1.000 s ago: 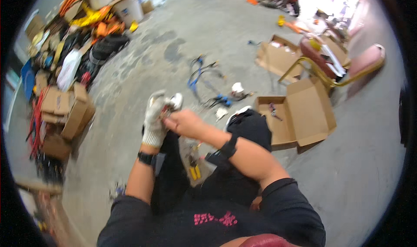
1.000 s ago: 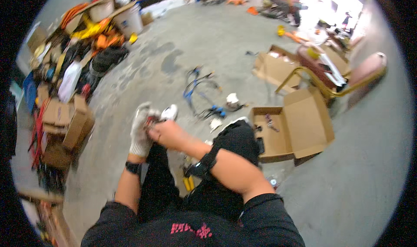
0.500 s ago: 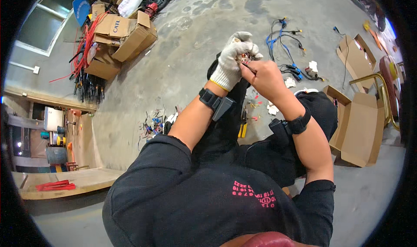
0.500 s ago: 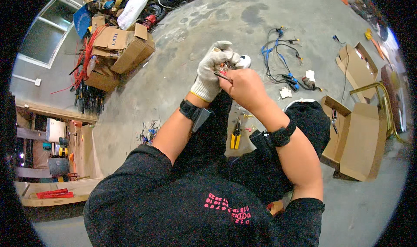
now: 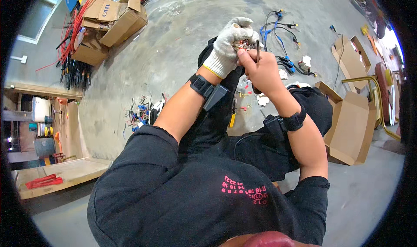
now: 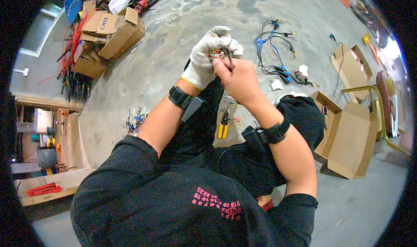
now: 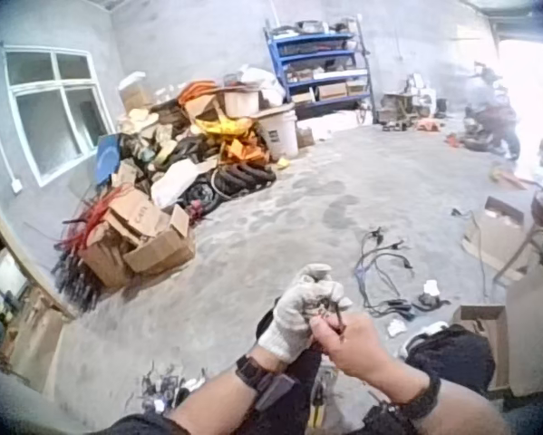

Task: Repairing or inspecting an electrical circuit breaker component using a screwdriver.

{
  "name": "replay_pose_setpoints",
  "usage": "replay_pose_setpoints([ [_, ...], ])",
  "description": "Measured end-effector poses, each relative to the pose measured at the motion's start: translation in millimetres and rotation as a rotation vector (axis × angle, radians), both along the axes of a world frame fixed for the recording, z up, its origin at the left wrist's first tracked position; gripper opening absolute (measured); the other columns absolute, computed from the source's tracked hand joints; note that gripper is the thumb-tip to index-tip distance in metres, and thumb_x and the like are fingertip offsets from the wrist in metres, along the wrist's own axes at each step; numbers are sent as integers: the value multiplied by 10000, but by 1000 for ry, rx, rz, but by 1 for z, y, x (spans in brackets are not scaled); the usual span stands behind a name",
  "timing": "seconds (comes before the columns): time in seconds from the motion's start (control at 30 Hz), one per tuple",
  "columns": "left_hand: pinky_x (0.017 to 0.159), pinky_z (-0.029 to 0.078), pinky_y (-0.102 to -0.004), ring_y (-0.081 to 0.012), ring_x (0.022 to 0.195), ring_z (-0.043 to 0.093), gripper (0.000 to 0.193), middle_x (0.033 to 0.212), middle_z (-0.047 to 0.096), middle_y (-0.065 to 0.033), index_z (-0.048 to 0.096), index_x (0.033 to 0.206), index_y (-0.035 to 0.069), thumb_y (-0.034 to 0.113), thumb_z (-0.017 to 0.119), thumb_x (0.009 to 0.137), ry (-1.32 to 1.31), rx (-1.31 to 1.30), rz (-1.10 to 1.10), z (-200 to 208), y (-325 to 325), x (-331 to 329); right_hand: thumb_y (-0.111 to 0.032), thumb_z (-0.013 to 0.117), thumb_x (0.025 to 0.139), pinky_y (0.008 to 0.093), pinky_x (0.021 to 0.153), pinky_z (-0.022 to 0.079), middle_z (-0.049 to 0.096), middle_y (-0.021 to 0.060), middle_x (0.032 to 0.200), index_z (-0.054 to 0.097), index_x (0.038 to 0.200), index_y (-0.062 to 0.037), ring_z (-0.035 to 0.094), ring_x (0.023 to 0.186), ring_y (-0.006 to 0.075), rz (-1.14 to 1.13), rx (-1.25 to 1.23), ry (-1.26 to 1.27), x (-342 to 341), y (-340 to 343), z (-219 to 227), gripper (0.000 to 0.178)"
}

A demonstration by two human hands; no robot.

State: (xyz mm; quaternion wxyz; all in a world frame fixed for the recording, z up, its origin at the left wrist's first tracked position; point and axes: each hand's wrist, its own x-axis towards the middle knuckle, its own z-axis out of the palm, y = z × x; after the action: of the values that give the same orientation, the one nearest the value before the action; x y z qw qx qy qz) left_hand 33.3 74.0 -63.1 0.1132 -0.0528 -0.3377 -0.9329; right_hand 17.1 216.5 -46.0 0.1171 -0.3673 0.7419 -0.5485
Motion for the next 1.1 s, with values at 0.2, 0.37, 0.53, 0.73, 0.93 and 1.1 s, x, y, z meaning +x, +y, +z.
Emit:
replay_pose_setpoints([
  [0.2, 795, 523, -472, -327, 880, 631, 254, 859, 608, -132, 536, 1111, 48, 42, 581, 861, 0, -5, 26, -3, -4, 1, -278, 637, 924, 388, 504, 438, 566, 210, 595, 643, 763, 23, 550, 493, 319, 3, -51, 132, -5, -3, -12, 341],
  [0.37, 984, 476, -563, -349, 1009, 636, 283, 1001, 657, -160, 546, 1166, 14, 101, 521, 899, 54, 124, 39, -2, -15, 5, -286, 639, 931, 392, 518, 434, 581, 213, 637, 629, 778, 18, 573, 527, 315, -37, 9, 88, -8, 3, -8, 340],
  [0.53, 1024, 449, -559, -378, 1141, 584, 447, 1177, 623, -207, 477, 1326, 10, 88, 482, 886, 77, 134, 3, -11, -11, 1, -326, 651, 925, 389, 554, 454, 631, 186, 679, 650, 823, 4, 610, 582, 313, -73, -23, 123, -19, 4, -21, 345],
  [0.73, 1033, 460, -516, -331, 1265, 505, 583, 1348, 516, -194, 407, 1390, 72, -46, 502, 827, 126, 39, 49, 5, -3, 10, -332, 699, 884, 428, 615, 476, 645, 200, 751, 642, 853, 2, 635, 691, 369, -15, -39, 197, -18, 0, -27, 340],
  [0.93, 982, 497, -539, -348, 1259, 508, 454, 1348, 515, -183, 440, 1354, 82, 64, 521, 907, 117, 14, 58, 5, -4, 11, -328, 646, 912, 483, 603, 473, 622, 221, 714, 618, 793, -19, 613, 698, 429, -50, 114, 339, -17, -3, -30, 332],
  [1.1, 864, 568, -511, -362, 1187, 560, 379, 1298, 555, -192, 501, 1296, 79, 278, 534, 975, 56, 85, 51, 3, -10, 6, -289, 634, 914, 495, 597, 474, 620, 218, 712, 622, 790, -33, 612, 703, 431, -29, 98, 399, -14, -5, -25, 285],
])
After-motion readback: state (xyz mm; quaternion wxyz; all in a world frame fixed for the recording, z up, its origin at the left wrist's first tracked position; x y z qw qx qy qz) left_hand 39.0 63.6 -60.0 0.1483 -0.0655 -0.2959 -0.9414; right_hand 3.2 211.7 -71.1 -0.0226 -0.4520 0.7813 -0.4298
